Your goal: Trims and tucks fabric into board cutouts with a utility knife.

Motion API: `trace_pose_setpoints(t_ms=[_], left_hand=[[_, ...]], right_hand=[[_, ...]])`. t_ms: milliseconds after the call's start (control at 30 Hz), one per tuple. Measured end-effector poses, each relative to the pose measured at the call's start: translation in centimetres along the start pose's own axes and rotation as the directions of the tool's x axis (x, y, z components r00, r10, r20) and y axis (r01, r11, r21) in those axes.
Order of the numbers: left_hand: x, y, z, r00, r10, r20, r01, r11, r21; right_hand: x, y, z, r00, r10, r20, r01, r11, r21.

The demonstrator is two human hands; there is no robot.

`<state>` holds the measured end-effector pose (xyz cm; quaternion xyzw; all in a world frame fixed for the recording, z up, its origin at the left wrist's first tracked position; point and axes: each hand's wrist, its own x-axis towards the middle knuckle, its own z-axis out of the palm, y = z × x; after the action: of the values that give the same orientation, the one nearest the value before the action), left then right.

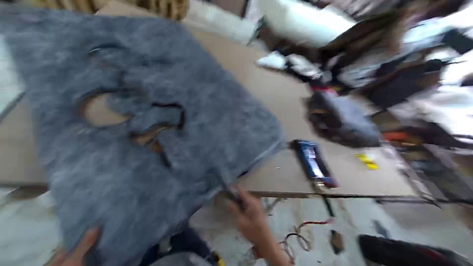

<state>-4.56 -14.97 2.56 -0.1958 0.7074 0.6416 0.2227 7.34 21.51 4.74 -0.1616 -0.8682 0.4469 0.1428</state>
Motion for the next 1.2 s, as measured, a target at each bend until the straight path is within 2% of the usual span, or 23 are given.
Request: trace_pose_setpoints(t_ms=[67,133,233,333,400,433,467,500,533,567,600,667,733,800,933,1033,1133,1200], left_hand=[[-0.5,-0.5,-0.6,0.993,-0.012,-0.116,0.013,1.0,0.005],[-1.9,-1.1,-1.8,0.988,-0.033,-0.15,0.033,0.999,0.003],[-4.3,-3.0,-4.3,0.993,-0.062,-0.095,0.061,0.998,-0.014],[-5.1,-6.0,-7.1,0.993,-0.102,-0.053,0.099,0.994,-0.048],[-5.1,-6.9,-8.4,0.993,-0.027,-0.112,0.034,0.997,0.066],[-5.0,-6.8,-9.1,0.986,0.106,-0.125,-0.081,0.979,0.188],[-4.8,-6.0,-9.6,0.948,0.299,-0.109,-0.247,0.908,0.338],[-4.3,-4.4,-9.5,0.862,0.504,-0.042,-0.424,0.766,0.483],[-3.6,-2.3,-8.6,0.755,0.65,0.085,-0.566,0.58,0.586],[-2.9,-0.1,-6.8,0.664,0.707,0.245,-0.66,0.398,0.638],[-2.0,1.5,-4.2,0.582,0.698,0.417,-0.733,0.228,0.641],[0.6,2.4,1.2,0.453,0.55,0.702,-0.817,-0.058,0.573],[3.0,1.9,4.9,0.399,0.355,0.845,-0.854,-0.192,0.484],[4.4,2.0,6.4,0.368,0.271,0.889,-0.872,-0.231,0.431],[4.9,2.9,7.1,0.356,0.163,0.92,-0.877,-0.283,0.389],[5.4,4.0,7.4,0.334,0.067,0.94,-0.886,-0.318,0.338],[6.6,5.0,7.3,0.301,0.018,0.953,-0.918,-0.266,0.295],[7.5,5.8,7.6,0.31,0.014,0.95,-0.918,-0.256,0.303]], right_hand=[[-0.4,0.0,-0.2,1.0,0.014,-0.018,-0.014,1.0,-0.009],[-1.6,-0.5,0.4,0.997,0.043,-0.064,-0.039,0.997,0.059],[-4.3,-1.4,2.1,0.994,0.085,-0.067,-0.077,0.99,0.12],[-6.8,-2.3,4.0,0.992,0.127,-0.009,-0.125,0.982,0.138],[-8.0,-2.9,4.7,0.983,0.183,0.024,-0.184,0.976,0.116],[-8.5,-3.3,4.8,0.975,0.218,0.04,-0.221,0.97,0.097],[-9.0,-3.8,4.7,0.964,0.257,0.069,-0.263,0.961,0.087],[-9.3,-4.2,4.5,0.951,0.29,0.104,-0.299,0.95,0.092],[-9.6,-4.6,4.3,0.94,0.314,0.134,-0.329,0.939,0.105],[-9.9,-4.8,4.1,0.934,0.325,0.15,-0.343,0.932,0.117],[-10.1,-4.9,4.0,0.933,0.326,0.149,-0.344,0.932,0.116],[-10.4,-4.7,4.2,0.94,0.32,0.114,-0.329,0.942,0.07],[-10.8,-4.7,4.4,0.944,0.319,0.081,-0.32,0.947,-0.007],[-11.2,-4.9,4.1,0.942,0.323,0.087,-0.321,0.946,-0.035],[-12.7,-4.0,4.3,0.918,0.392,0.067,-0.393,0.919,0.011],[-12.5,-3.6,4.6,0.918,0.391,0.067,-0.392,0.92,-0.001],[-11.3,-3.9,4.5,0.947,0.317,0.055,-0.311,0.946,-0.097],[-10.0,-4.1,4.0,0.974,0.216,0.067,-0.199,0.959,-0.201]])
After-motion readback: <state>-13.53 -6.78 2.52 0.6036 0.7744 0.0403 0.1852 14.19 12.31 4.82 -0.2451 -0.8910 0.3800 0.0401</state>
